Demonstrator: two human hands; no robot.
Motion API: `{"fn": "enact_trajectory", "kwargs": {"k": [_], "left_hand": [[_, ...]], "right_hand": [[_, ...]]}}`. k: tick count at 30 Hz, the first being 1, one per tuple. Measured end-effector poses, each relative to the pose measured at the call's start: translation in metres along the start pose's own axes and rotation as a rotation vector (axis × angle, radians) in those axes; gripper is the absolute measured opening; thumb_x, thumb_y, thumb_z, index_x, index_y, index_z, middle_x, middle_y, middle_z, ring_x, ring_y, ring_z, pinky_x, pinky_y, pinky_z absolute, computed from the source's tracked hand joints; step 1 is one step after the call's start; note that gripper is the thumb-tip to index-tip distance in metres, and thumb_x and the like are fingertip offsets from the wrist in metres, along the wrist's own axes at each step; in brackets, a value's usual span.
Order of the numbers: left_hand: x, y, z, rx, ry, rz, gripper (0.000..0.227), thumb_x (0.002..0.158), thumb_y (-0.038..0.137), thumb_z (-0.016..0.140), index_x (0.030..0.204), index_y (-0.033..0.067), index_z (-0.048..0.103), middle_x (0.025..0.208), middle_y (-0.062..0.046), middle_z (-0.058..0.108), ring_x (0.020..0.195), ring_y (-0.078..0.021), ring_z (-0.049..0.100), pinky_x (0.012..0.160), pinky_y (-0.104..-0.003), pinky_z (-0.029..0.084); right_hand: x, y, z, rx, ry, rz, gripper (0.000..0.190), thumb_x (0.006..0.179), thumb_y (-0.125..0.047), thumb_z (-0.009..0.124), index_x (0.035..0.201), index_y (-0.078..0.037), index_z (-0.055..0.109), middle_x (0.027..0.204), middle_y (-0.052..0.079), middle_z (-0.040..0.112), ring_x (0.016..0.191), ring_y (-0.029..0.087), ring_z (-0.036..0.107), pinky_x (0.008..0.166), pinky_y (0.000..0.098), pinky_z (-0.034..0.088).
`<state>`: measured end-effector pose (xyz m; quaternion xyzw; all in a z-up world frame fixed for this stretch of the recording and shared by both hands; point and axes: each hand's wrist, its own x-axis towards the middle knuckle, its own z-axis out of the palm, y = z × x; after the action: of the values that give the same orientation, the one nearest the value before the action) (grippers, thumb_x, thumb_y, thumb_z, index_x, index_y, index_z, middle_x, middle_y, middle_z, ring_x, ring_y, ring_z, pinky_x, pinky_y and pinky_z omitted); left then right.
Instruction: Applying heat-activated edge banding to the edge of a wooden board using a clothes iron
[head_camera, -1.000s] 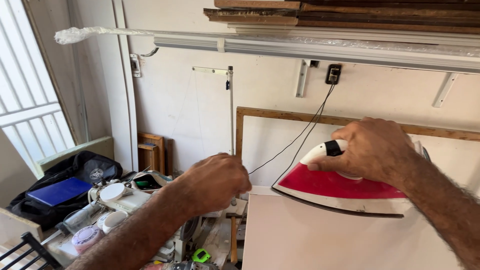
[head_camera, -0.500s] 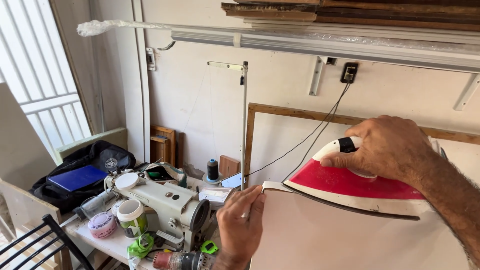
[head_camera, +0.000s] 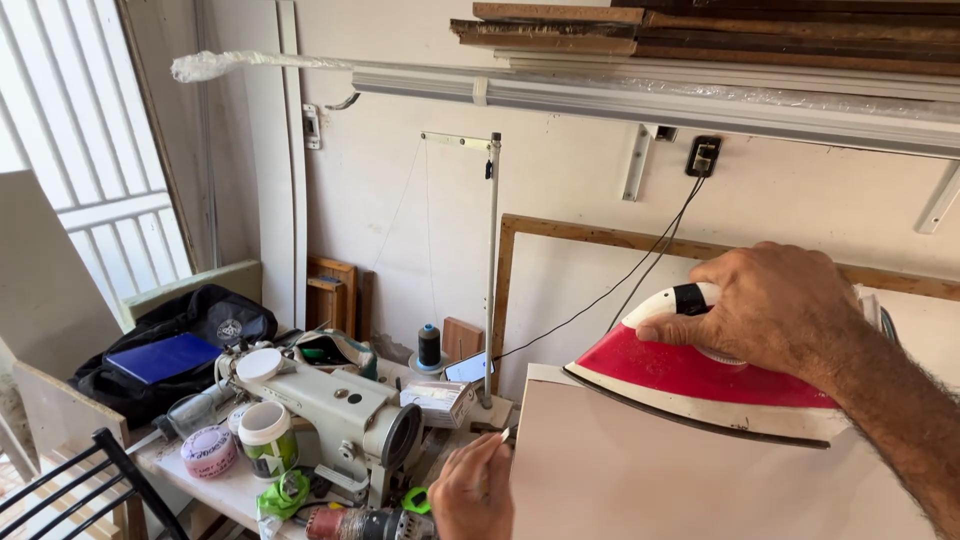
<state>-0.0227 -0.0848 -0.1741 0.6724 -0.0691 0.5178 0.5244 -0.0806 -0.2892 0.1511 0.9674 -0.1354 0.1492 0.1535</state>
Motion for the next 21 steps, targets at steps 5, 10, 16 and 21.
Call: {"fn": "enact_trajectory", "kwargs": {"k": [5, 10, 16, 21], "left_hand": [[-0.013, -0.031, -0.003, 0.025, -0.121, -0.356, 0.019, 0.085, 0.025, 0.076, 0.101, 0.0179, 0.084, 0.103, -0.002, 0.085, 0.093, -0.0156, 0.083, 0.081, -0.034, 0.069], [-0.011, -0.046, 0.008, -0.038, -0.144, -0.371, 0.020, 0.084, 0.024, 0.076, 0.099, 0.0160, 0.086, 0.112, 0.000, 0.082, 0.104, -0.0171, 0.078, 0.088, -0.035, 0.065], [-0.001, 0.023, 0.006, -0.482, -0.416, -0.403, 0.066, 0.091, 0.061, 0.050, 0.126, 0.0104, 0.072, 0.102, -0.006, 0.080, 0.090, -0.0186, 0.073, 0.076, -0.036, 0.059], [-0.022, 0.002, 0.029, -0.364, -0.391, -0.367, 0.063, 0.089, 0.069, 0.051, 0.090, 0.0113, 0.075, 0.054, 0.004, 0.051, 0.052, -0.0101, 0.044, 0.050, -0.033, 0.038]], "right_hand": [[0.005, 0.001, 0.008, -0.097, 0.078, -0.088, 0.107, 0.048, -0.103, 0.037, 0.126, -0.036, 0.068, 0.079, -0.004, 0.081, 0.083, 0.014, 0.077, 0.067, 0.0349, 0.065], [0.003, -0.009, 0.003, -0.015, 0.073, -0.085, 0.111, 0.047, -0.102, 0.037, 0.128, -0.033, 0.068, 0.090, -0.001, 0.081, 0.098, 0.019, 0.076, 0.075, 0.0423, 0.066], [0.003, -0.020, -0.001, 0.001, 0.056, -0.106, 0.112, 0.049, -0.102, 0.035, 0.130, -0.032, 0.067, 0.098, 0.003, 0.081, 0.103, 0.026, 0.075, 0.079, 0.0476, 0.064], [0.005, -0.027, 0.001, -0.004, 0.103, -0.116, 0.112, 0.048, -0.104, 0.037, 0.129, -0.033, 0.068, 0.096, 0.003, 0.080, 0.100, 0.023, 0.075, 0.077, 0.0468, 0.064]]}}
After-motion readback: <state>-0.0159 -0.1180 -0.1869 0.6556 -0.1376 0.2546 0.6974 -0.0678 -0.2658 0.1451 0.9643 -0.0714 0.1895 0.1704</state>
